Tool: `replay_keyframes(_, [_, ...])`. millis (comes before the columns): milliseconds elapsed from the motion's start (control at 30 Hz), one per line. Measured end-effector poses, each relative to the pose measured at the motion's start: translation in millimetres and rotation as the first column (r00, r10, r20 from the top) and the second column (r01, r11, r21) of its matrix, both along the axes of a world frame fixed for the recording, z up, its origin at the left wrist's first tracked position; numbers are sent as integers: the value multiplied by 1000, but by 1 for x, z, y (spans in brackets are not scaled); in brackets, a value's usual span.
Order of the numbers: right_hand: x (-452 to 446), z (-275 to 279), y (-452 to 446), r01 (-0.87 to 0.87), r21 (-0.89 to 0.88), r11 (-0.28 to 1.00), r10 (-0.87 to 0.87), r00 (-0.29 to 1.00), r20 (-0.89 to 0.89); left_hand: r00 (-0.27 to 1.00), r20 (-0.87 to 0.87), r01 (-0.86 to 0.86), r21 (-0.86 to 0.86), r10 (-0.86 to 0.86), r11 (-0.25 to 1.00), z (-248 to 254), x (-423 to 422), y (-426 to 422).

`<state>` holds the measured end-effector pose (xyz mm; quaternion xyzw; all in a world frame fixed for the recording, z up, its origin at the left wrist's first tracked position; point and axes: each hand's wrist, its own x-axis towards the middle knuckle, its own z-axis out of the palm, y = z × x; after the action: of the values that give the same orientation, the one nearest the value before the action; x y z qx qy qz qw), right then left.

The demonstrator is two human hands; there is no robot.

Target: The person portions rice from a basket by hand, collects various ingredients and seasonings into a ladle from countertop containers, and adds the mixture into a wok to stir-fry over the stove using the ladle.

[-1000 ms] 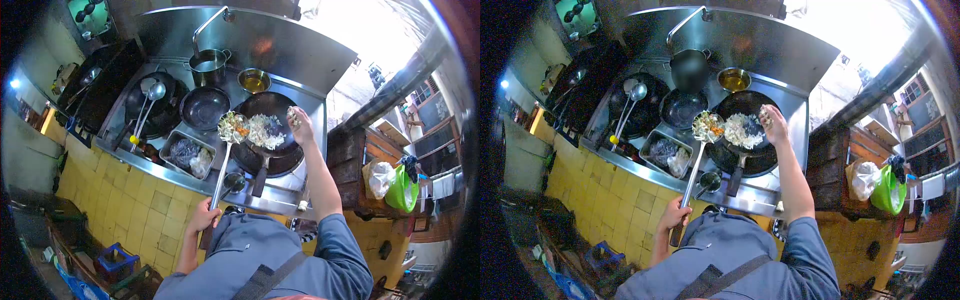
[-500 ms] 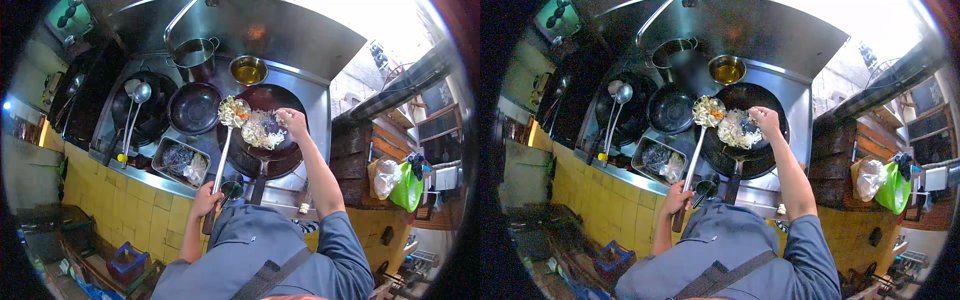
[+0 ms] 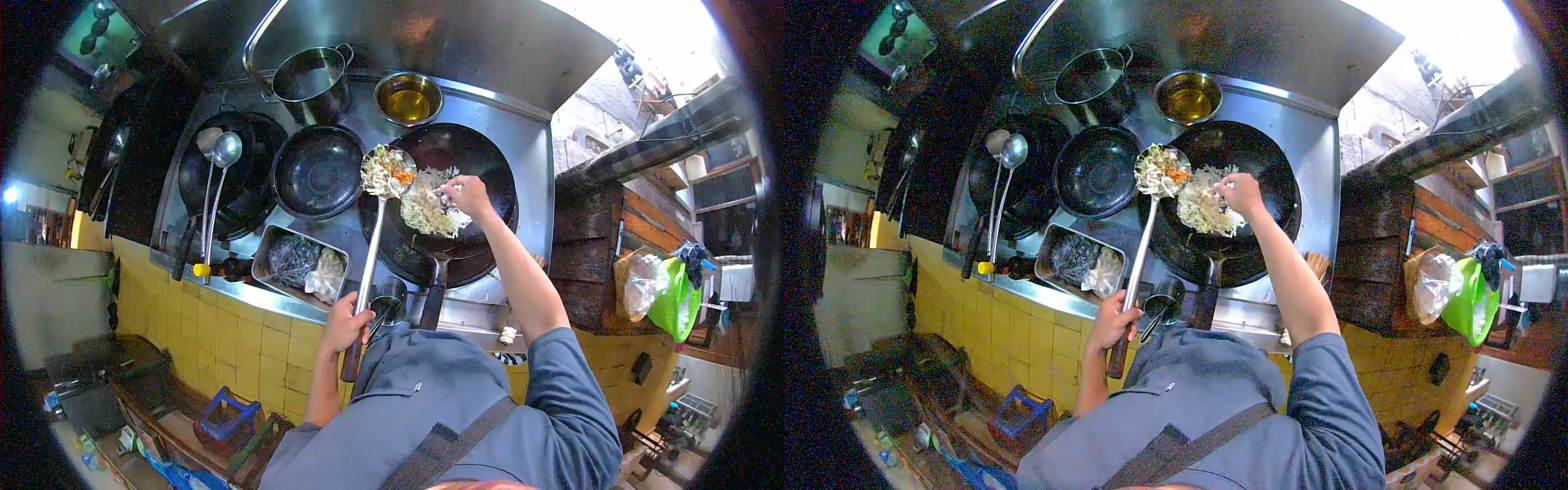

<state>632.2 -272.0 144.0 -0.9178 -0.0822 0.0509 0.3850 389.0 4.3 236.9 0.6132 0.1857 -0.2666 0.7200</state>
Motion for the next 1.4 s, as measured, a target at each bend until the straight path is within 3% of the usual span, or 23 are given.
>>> replay_keyframes(33, [0,-2,-2,-2,-3,1000,2,1000,-4,1000,-2,10,9,-10,1000,0,0,0])
replay_keyframes(67, [-1,4,-4,105,293,950,-17,958,-287,1000,-5,7,6,-7,1000,-1,0,0])
replay_keyframes(100, [-2,8,-4,282,517,808,52,840,-541,1000,-7,9,-12,-9,1000,-2,0,1])
replay_keyframes(233, [-1,8,-11,296,530,795,60,830,-554,1000,-12,13,5,-13,1000,10,7,-3])
replay_keyframes(467, [-3,31,-9,191,366,911,-4,890,-455,999,23,43,7,-43,999,4,12,-2])
replay_keyframes(567, [-3,27,-7,178,372,911,-44,939,-341,998,30,52,24,-53,998,0,12,-1])
replay_keyframes(633, [-5,38,-3,110,217,970,-55,968,-245,998,18,64,19,-64,998,-1,12,-1])
replay_keyframes(833, [-7,51,3,145,106,984,-114,960,-254,998,33,53,5,-53,999,-3,9,-3])
replay_keyframes(967, [0,12,-11,142,226,964,-76,957,-281,998,40,52,-22,-51,998,-4,8,-2])
replay_keyframes(1033, [2,-1,-18,256,517,817,22,882,-471,997,46,57,2,-57,998,-6,8,-1])
replay_keyframes(1067, [4,-14,-24,254,514,819,21,882,-470,997,47,56,-1,-56,998,-5,8,-1])
replay_keyframes(1133, [9,-38,-33,130,278,952,-68,973,-222,997,39,60,7,-60,998,-2,9,-2])
replay_keyframes(1300, [-8,23,-19,268,222,937,-189,927,-323,1000,6,30,-25,-30,999,2,10,-3])
replay_keyframes(1367, [-4,12,-24,172,145,974,-148,976,-161,999,7,46,-22,-46,999,3,11,-2])
replay_keyframes(1400, [-2,6,-24,218,250,943,-135,941,-309,999,6,49,-22,-49,999,4,11,-3])
